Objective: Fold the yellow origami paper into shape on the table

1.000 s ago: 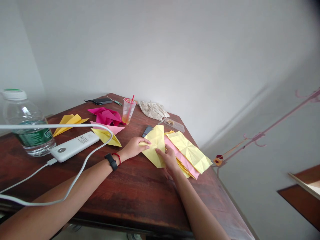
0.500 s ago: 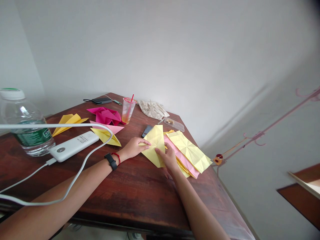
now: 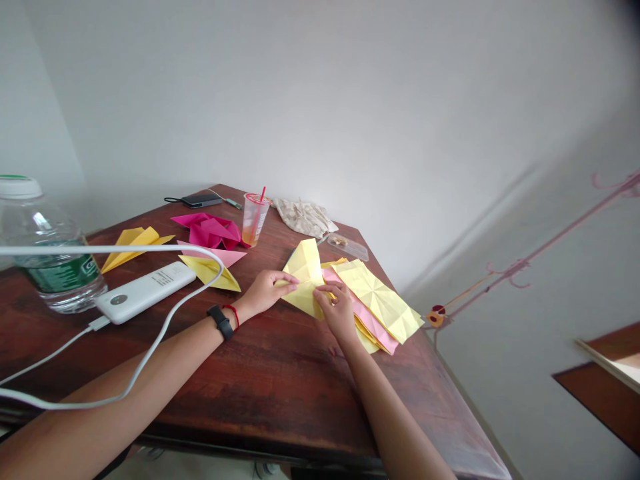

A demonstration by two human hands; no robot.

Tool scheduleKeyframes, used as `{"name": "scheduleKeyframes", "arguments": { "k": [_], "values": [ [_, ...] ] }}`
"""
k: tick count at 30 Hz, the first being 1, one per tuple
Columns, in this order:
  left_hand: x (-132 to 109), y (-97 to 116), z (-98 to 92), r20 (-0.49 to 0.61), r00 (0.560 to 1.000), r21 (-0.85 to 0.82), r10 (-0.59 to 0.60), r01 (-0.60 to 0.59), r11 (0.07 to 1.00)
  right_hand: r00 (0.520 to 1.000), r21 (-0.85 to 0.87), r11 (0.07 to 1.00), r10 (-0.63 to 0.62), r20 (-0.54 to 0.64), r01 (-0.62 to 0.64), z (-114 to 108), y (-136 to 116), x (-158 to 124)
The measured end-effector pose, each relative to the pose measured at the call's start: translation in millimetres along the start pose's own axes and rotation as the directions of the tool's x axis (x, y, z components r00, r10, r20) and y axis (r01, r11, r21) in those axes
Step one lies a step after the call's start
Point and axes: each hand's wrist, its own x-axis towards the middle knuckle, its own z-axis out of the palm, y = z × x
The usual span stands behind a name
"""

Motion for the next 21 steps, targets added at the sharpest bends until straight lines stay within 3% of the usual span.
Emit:
{"name": "scheduleKeyframes", "arguments": {
  "k": [4, 10, 21],
  "values": [
    [-0.7, -0.3, 1.2, 0.006, 1.000, -0.002, 0.005, -0.005, 1.000, 0.995, 0.071, 0.994, 0.074, 0.059, -0.079, 2.1, 5.6, 0.4],
    [-1.9, 0.9, 2.8, 0.074, 0.997, -0.006, 0.002, -0.002, 1.000, 0.987, 0.098, 0.993, 0.047, 0.155, -0.062, 2.3, 6.6, 1.2],
    [-0.4, -1.2, 2.4, 0.110, 0.994, -0.038, 0.007, -0.003, 0.999, 0.991, 0.039, 0.999, 0.001, 0.135, -0.006, 2.5, 2.2, 0.8]
  ]
}}
